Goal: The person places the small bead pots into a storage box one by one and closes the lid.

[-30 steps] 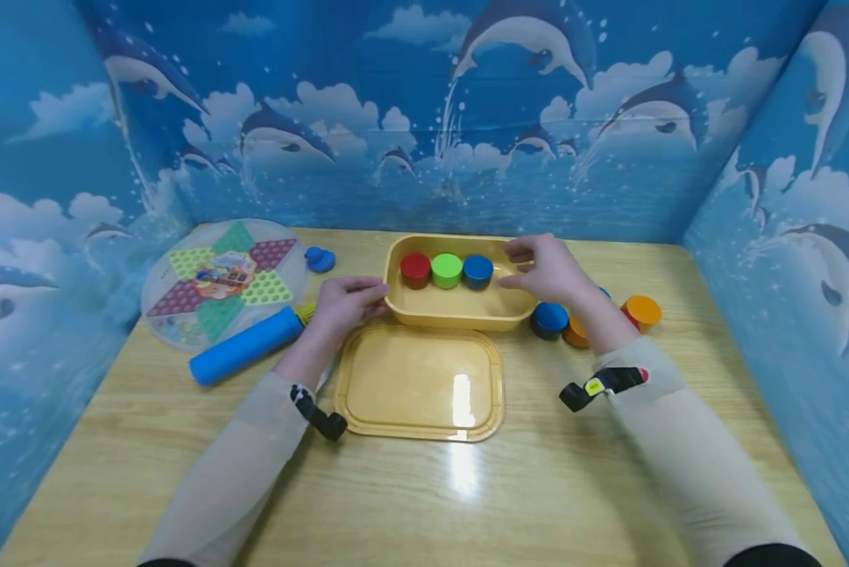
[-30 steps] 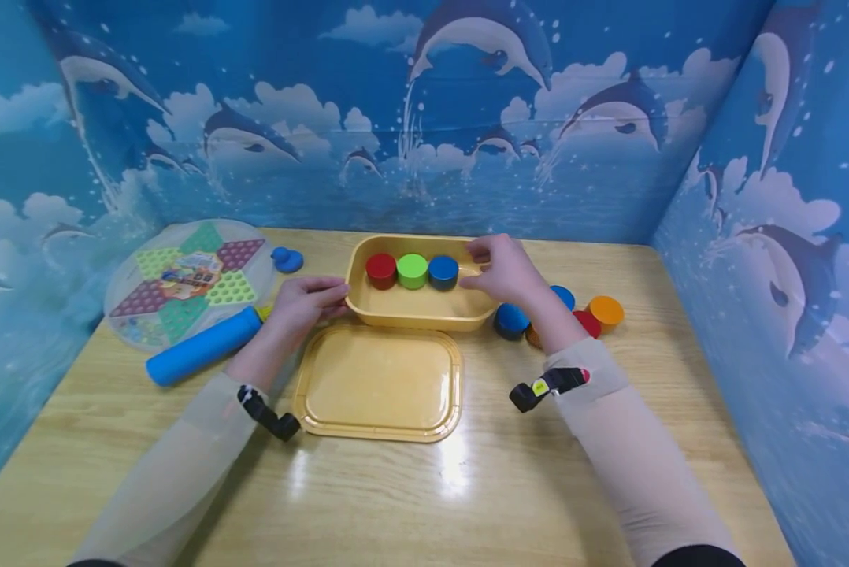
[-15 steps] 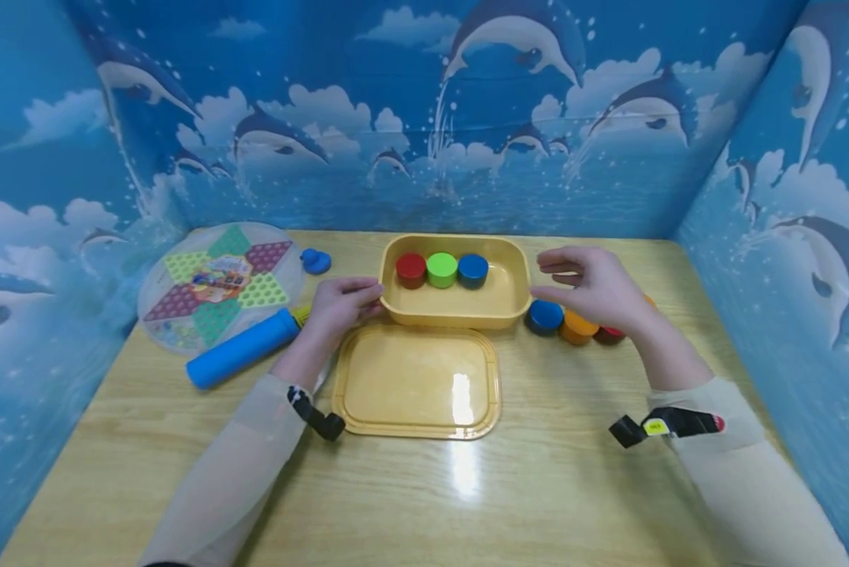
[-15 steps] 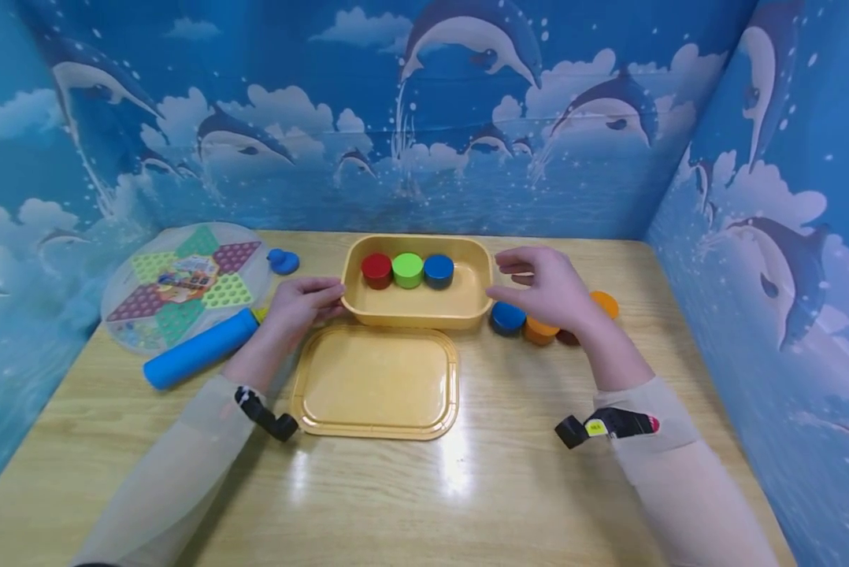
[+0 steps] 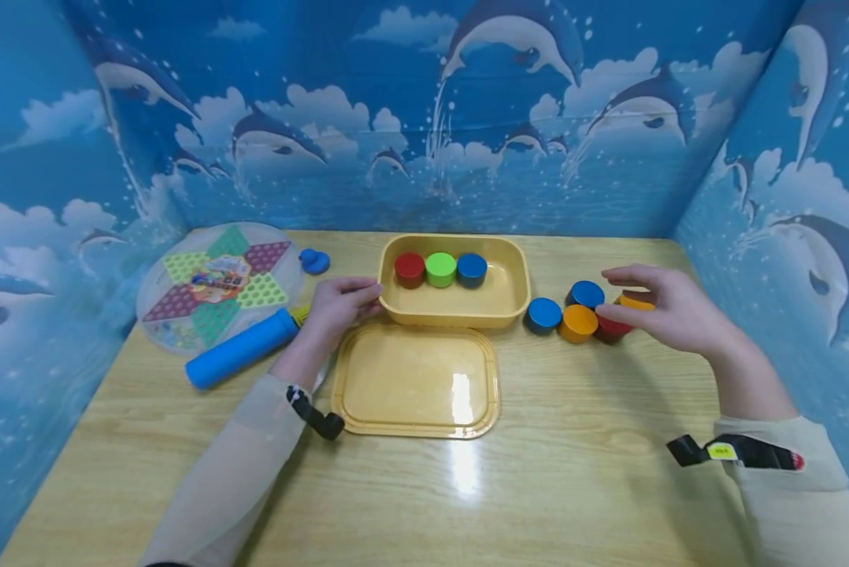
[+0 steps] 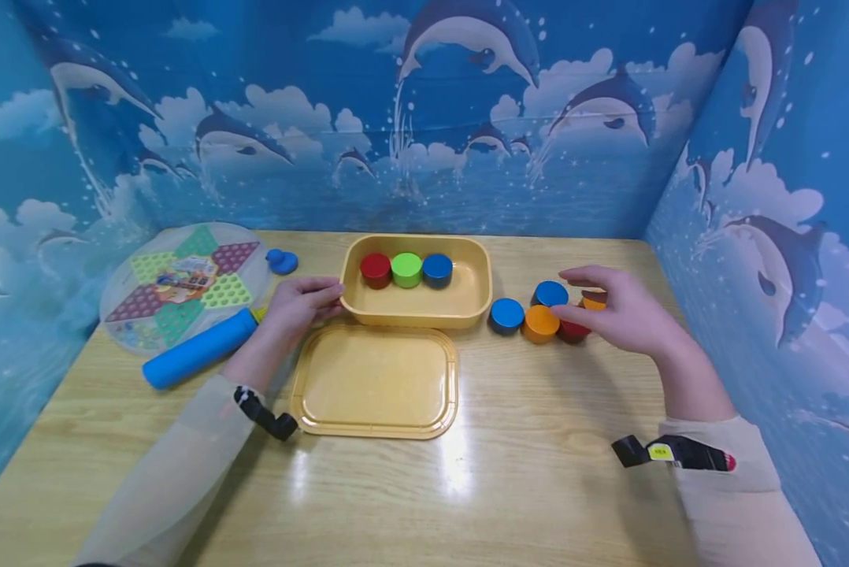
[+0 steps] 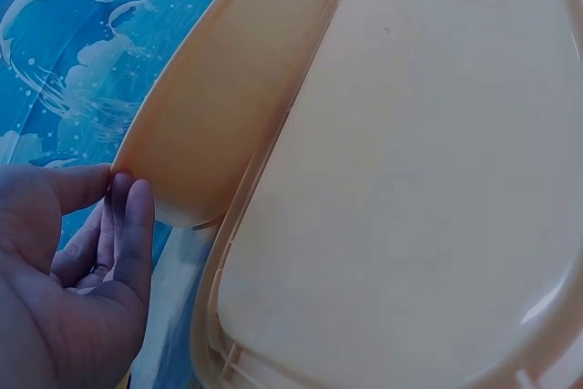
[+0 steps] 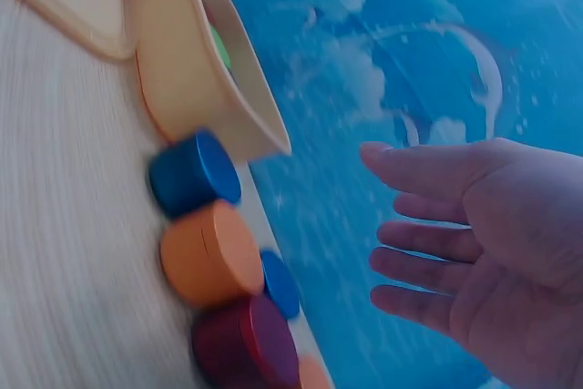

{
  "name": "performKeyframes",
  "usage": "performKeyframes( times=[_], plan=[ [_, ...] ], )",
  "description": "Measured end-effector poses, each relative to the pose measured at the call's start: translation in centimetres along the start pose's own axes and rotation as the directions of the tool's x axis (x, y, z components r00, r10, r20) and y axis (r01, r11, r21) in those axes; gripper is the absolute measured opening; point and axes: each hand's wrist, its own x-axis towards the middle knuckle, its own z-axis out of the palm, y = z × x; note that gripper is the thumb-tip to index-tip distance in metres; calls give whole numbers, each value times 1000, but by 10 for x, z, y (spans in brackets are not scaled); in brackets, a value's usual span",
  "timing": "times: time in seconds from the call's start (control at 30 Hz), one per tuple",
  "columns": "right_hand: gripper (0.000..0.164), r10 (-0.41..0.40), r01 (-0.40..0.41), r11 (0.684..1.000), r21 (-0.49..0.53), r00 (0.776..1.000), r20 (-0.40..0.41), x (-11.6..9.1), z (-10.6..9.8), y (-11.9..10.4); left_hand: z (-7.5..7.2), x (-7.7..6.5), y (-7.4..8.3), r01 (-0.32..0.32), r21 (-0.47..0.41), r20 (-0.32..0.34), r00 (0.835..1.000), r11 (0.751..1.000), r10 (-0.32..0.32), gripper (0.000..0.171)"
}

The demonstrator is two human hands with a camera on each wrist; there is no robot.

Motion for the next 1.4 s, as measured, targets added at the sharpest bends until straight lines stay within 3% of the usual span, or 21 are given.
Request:
performKeyframes(
  times=[0.27, 0.5, 0.8, 1.13, 1.4],
  plan=[
    [59, 48, -47, 998, -49, 999, 12, -5, -10, 42, -2, 0, -1, 17, 2, -3, 1000, 1000, -17, 36],
    [72, 126, -121, 991, -56, 989, 83, 1, -16, 72, -1, -1, 0, 24, -3, -4, 1000, 1000, -24, 35],
    [73, 102, -98, 995, -33, 986, 132, 12, -13, 100, -1, -1, 0, 28, 7, -1, 1000, 1000, -28, 35],
    [69, 106, -99, 993, -60, 986, 130, 16, -7, 114, -1, 1, -1, 30, 19, 6, 1000, 999, -30, 33],
    [73, 128, -123, 989, -77, 990, 66, 20, -18, 102, 0, 1, 1, 21, 6, 7, 1000, 1000, -21, 33]
  ],
)
